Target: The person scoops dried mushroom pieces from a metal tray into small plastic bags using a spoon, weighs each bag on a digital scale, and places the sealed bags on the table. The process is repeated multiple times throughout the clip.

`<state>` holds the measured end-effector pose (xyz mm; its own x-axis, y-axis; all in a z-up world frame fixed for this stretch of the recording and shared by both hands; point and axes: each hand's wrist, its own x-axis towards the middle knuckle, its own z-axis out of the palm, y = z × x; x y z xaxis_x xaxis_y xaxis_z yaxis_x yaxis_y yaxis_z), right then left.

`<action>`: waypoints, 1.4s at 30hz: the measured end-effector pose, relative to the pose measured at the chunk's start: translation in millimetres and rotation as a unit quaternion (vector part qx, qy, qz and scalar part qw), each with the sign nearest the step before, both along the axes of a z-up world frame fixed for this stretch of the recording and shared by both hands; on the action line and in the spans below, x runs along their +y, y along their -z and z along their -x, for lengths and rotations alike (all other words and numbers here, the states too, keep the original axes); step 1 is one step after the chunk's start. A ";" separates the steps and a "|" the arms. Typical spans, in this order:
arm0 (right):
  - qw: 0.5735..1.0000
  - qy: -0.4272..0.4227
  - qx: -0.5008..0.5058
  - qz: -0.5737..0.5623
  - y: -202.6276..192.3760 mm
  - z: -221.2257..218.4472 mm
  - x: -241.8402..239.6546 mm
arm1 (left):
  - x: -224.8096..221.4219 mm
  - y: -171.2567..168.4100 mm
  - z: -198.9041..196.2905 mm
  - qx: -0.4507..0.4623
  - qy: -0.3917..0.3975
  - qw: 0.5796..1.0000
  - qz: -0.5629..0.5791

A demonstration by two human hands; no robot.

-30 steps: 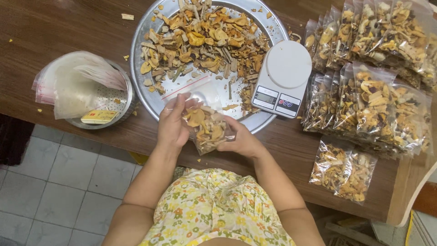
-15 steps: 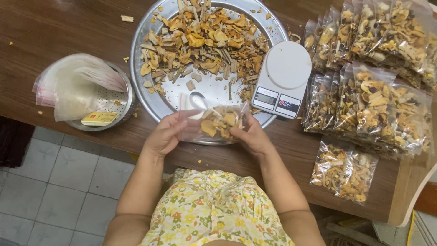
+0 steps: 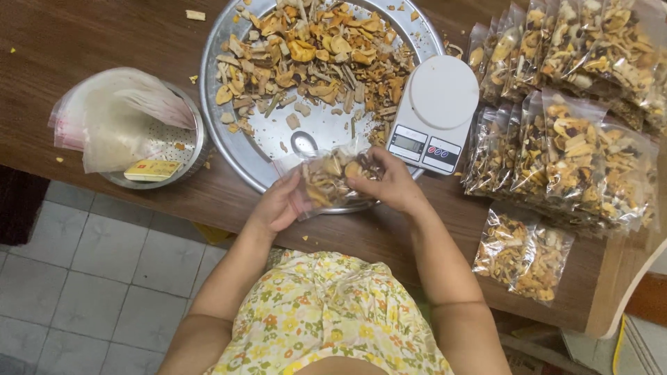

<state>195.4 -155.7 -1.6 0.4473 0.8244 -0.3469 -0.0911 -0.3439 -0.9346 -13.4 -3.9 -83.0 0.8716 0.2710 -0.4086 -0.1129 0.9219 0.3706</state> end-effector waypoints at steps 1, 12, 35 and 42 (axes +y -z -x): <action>0.997 0.030 0.067 -0.019 3.1 -3.3 1.0 | 4.2 -21.8 -5.7 -0.005 0.003 1.000 -0.014; 0.996 0.038 -0.074 0.040 10.4 0.3 -6.3 | 3.4 9.1 13.5 0.051 0.019 0.998 0.014; 0.971 0.149 0.189 0.001 45.7 -4.5 -4.6 | 4.6 -4.4 3.4 0.110 0.025 0.994 -0.006; 0.945 0.196 0.263 0.004 74.1 4.0 -28.8 | 8.4 -15.4 1.3 0.108 0.050 0.993 0.018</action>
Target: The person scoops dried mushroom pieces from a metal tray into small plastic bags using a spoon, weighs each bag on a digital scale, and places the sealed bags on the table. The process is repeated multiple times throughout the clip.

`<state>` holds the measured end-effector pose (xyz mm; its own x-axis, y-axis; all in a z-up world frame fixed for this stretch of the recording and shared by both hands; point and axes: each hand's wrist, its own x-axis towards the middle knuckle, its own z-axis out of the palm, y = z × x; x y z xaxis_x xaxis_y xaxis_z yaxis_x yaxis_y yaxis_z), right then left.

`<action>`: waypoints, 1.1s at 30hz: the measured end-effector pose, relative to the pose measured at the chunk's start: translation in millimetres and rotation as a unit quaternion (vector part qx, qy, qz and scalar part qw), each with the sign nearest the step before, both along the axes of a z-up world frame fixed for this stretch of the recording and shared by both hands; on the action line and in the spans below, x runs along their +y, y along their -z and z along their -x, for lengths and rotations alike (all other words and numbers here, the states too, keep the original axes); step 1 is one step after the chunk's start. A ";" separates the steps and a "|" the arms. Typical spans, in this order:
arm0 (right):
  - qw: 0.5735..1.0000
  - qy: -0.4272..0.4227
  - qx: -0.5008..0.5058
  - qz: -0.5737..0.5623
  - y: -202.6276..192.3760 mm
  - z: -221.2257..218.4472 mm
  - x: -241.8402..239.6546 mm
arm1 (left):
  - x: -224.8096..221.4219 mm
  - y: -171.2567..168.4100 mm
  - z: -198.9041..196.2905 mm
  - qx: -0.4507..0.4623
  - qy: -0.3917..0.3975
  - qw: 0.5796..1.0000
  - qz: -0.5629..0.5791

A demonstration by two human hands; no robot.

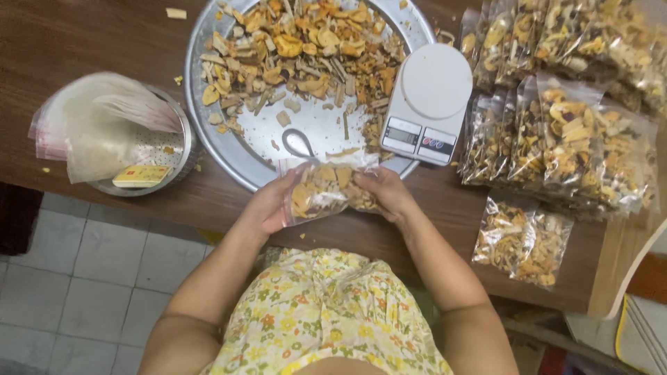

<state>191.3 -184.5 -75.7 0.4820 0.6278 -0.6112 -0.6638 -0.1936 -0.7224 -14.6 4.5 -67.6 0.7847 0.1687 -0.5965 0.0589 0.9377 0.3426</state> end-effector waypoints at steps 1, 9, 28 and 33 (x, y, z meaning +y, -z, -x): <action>1.000 0.000 -0.005 0.017 9.4 1.3 -1.1 | -0.7 19.1 1.3 -0.016 -0.004 1.000 0.015; 0.991 -0.011 0.122 -0.055 -1.6 28.4 -14.8 | -1.6 12.8 7.6 0.010 0.064 0.998 0.012; 0.539 -0.061 -0.804 -0.241 -90.8 33.1 -51.1 | -1.3 -112.3 -17.7 -0.187 -0.003 0.936 -0.297; 0.472 -0.051 -0.861 -0.180 -93.4 32.9 -74.8 | -17.0 -78.7 -34.6 -0.218 0.024 0.972 -0.084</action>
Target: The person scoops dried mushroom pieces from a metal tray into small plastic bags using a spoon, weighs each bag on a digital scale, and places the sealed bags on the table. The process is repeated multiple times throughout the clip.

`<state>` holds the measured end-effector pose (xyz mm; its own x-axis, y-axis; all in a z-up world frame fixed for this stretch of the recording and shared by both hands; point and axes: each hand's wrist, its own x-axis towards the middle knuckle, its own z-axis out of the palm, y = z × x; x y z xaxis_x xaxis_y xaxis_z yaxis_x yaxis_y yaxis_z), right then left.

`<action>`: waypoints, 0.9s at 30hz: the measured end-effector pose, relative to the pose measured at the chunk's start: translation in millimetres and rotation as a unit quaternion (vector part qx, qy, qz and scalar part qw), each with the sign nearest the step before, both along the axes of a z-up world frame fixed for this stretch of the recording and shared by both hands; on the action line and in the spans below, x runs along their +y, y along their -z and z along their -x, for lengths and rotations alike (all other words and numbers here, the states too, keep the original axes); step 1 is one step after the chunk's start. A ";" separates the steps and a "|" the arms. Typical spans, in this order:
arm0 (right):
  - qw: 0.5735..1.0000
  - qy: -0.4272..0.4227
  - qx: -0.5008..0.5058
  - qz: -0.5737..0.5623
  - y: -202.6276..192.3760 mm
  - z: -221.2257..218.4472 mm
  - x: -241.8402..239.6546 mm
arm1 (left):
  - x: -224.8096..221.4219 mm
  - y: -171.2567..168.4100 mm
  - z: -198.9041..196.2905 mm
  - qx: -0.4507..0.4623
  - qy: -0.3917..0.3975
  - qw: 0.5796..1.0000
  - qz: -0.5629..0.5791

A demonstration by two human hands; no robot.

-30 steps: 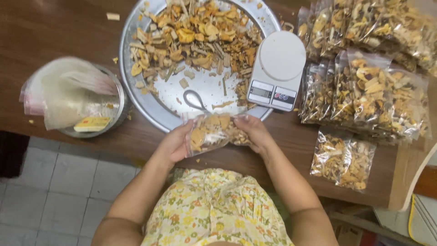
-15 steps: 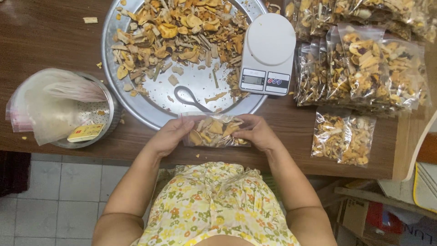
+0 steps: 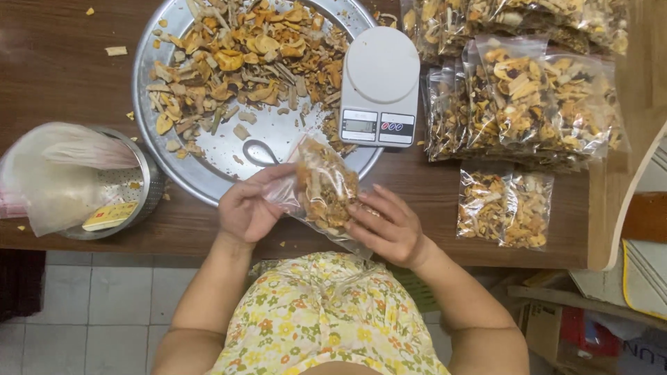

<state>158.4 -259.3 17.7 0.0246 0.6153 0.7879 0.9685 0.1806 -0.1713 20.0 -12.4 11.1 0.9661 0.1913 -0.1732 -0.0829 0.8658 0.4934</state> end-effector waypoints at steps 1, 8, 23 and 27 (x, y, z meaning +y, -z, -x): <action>0.999 0.010 -0.037 -0.005 4.7 -6.8 -2.0 | -1.5 0.9 -10.1 0.001 -0.004 0.999 0.046; 0.994 0.096 -0.017 -0.046 11.4 -27.5 -40.1 | -45.8 47.1 -43.2 0.068 0.064 0.996 -0.016; 0.432 -0.024 0.899 -0.069 154.5 -30.0 -101.0 | -88.1 2.3 -54.2 0.142 0.008 0.888 -0.437; 0.421 -0.066 0.901 -0.085 152.3 -30.9 -85.4 | -86.7 -18.8 -54.2 0.126 0.001 0.873 -0.471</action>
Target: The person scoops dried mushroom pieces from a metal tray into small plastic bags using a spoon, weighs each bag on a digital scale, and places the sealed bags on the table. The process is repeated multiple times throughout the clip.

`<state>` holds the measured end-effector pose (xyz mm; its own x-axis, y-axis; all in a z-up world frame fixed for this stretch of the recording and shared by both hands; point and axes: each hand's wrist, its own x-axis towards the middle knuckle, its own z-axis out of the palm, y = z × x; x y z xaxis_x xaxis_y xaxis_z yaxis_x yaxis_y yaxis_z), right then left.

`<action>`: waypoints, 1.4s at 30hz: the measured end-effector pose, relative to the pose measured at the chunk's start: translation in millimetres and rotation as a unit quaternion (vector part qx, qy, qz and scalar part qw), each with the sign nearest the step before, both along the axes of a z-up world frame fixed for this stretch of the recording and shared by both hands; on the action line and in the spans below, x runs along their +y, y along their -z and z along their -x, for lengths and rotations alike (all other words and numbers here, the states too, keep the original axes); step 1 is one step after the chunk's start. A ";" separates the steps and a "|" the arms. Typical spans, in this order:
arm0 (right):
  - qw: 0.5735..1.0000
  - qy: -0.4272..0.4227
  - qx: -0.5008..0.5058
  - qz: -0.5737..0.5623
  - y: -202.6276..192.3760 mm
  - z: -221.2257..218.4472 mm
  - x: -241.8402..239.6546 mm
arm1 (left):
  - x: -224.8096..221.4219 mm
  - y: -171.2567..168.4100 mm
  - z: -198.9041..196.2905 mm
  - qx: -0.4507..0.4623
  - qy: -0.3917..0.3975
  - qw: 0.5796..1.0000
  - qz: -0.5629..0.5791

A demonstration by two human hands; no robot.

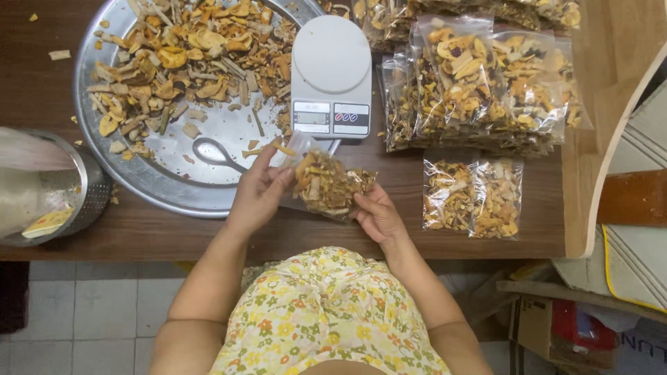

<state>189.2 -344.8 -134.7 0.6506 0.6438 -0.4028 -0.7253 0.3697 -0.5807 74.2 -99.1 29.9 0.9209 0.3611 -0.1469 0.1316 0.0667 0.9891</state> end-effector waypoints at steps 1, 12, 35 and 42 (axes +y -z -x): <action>1.000 0.003 0.001 0.003 3.7 -0.3 1.0 | 0.9 2.3 1.4 -0.004 -0.016 1.000 -0.009; 0.996 -0.044 0.050 -0.067 8.4 1.8 22.5 | -20.4 -40.0 13.9 -0.066 -0.022 0.971 -0.231; 0.993 0.003 0.048 -0.110 47.7 3.0 8.9 | -33.6 -53.7 -3.0 -0.163 -0.054 0.913 -0.369; 0.991 -0.001 0.049 -0.121 48.3 9.3 10.6 | -34.4 -54.8 -3.3 -0.169 -0.052 0.911 -0.373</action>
<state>180.0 -334.2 -183.0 0.6142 0.7308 -0.2978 -0.7751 0.4877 -0.4017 77.4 -133.5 84.7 0.8228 0.3324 0.4610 -0.1580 -0.6453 0.7474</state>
